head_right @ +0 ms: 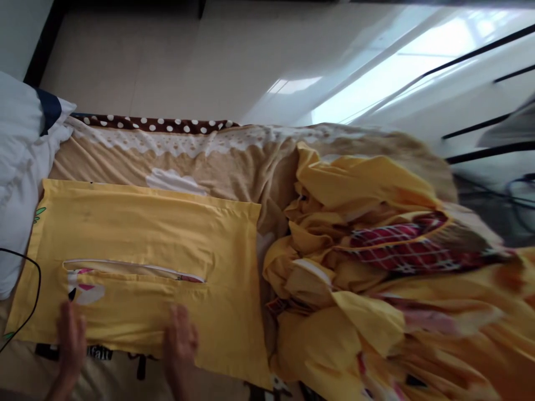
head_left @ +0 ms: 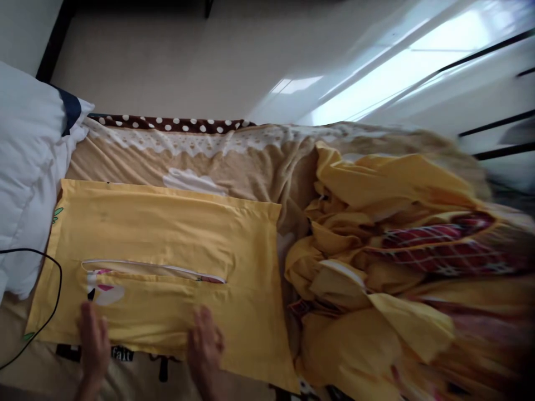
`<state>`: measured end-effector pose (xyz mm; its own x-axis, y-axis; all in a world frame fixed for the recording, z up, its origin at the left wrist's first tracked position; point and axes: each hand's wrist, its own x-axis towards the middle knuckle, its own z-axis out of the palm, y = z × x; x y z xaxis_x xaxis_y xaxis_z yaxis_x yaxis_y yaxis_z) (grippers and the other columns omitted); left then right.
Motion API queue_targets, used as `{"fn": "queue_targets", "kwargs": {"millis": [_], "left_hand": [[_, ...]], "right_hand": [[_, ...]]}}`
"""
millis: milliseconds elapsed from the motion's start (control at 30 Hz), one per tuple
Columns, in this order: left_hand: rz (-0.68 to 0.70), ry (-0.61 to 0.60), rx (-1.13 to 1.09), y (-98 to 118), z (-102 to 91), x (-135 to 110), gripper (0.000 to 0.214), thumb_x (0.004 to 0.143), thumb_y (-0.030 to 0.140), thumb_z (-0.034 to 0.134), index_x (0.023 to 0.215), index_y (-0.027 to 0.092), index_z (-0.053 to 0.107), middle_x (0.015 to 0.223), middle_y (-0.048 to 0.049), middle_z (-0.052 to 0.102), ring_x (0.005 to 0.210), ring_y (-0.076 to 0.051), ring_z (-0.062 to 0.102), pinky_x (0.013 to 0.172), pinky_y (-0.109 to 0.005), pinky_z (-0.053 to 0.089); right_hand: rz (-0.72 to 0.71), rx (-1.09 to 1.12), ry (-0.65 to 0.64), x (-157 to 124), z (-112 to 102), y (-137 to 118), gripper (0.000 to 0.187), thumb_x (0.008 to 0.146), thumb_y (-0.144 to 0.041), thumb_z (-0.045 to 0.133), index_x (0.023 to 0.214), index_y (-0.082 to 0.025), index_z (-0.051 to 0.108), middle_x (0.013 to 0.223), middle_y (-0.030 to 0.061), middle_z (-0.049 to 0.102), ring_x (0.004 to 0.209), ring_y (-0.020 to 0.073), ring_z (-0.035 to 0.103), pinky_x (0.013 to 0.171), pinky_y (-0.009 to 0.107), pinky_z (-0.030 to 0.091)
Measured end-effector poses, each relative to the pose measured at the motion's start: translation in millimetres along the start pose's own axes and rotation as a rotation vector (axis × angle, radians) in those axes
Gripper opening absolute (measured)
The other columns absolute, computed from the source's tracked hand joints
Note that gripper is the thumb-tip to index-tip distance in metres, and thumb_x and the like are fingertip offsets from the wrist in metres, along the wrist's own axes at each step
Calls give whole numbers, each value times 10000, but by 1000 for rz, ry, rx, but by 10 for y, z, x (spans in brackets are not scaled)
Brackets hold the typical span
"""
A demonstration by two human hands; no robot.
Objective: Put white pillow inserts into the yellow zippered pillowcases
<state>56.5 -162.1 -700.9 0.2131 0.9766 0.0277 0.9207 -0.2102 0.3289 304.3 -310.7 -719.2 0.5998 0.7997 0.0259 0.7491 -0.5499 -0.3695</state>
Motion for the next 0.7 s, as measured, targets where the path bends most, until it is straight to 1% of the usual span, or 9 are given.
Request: {"fn": "queue_targets", "kwargs": {"millis": [100, 167, 267, 333, 400, 467, 567, 633, 700], "left_hand": [[193, -124, -47, 648, 406, -92, 739, 943, 214, 392, 1584, 319, 40, 1586, -68, 279, 1442, -246, 299, 1238, -507, 233], [221, -143, 8, 685, 446, -41, 733, 944, 216, 411, 1580, 320, 59, 1554, -94, 352, 1426, -264, 340, 1235, -550, 219], [133, -79, 117, 147, 136, 82, 706, 935, 327, 440, 1544, 463, 110, 1587, 1, 279, 1423, -313, 344, 1222, -626, 176], [-25, 29, 176, -379, -183, 110, 699, 924, 409, 413, 1540, 486, 93, 1618, 64, 148, 1451, -330, 292, 1218, -641, 174], [-68, 6, 168, -809, -441, 84, 696, 923, 396, 376, 1538, 498, 68, 1617, 109, 108, 1471, -334, 246, 1205, -670, 188], [-72, 5, 128, -995, -545, 18, 709, 917, 379, 360, 1536, 509, 39, 1614, 138, 98, 1483, -330, 217, 1200, -677, 206], [-106, 55, 35, -692, -374, -125, 725, 923, 348, 351, 1547, 492, 10, 1619, 144, 62, 1495, -298, 176, 1235, -614, 195], [-52, 34, -46, -170, -109, -200, 732, 935, 316, 354, 1559, 459, 0, 1623, 126, 72, 1493, -246, 177, 1258, -508, 216], [110, -103, -80, 449, 187, -167, 737, 945, 267, 370, 1579, 388, 14, 1623, 56, 151, 1477, -207, 233, 1260, -413, 237]], "right_hand": [[-195, 151, -215, 150, 301, -745, 687, 967, -197, 324, 1584, -322, 50, 1505, 52, 468, 1354, 239, 491, 1060, 432, 390], [-250, 184, -292, 137, 391, -806, 675, 969, -200, 330, 1580, -334, 78, 1521, 29, 446, 1368, 224, 474, 1083, 405, 375], [-177, 81, -249, -55, 250, -200, 656, 972, -275, 371, 1566, -390, 117, 1498, 13, 477, 1332, 256, 514, 1085, 469, 371], [67, -65, -77, -241, -5, 454, 663, 962, -351, 341, 1562, -399, 63, 1514, 36, 455, 1331, 321, 507, 1028, 583, 394], [219, -148, 34, -395, -292, 1063, 659, 942, -441, 303, 1551, -431, 51, 1542, 30, 414, 1322, 360, 505, 908, 639, 447], [275, -168, 42, -448, -503, 1455, 663, 930, -472, 299, 1559, -418, 93, 1530, 67, 434, 1300, 402, 514, 859, 672, 452], [294, -165, 35, -255, -508, 1448, 673, 952, -438, 295, 1584, -330, 90, 1540, 123, 414, 1355, 374, 463, 995, 640, 402], [225, -122, 50, 46, -305, 1066, 664, 978, -364, 296, 1594, -258, 72, 1566, 155, 359, 1398, 341, 419, 1084, 595, 337], [44, -24, 29, 438, -37, 508, 668, 986, -275, 314, 1594, -239, 38, 1565, 155, 360, 1413, 298, 405, 1102, 522, 329]]}}
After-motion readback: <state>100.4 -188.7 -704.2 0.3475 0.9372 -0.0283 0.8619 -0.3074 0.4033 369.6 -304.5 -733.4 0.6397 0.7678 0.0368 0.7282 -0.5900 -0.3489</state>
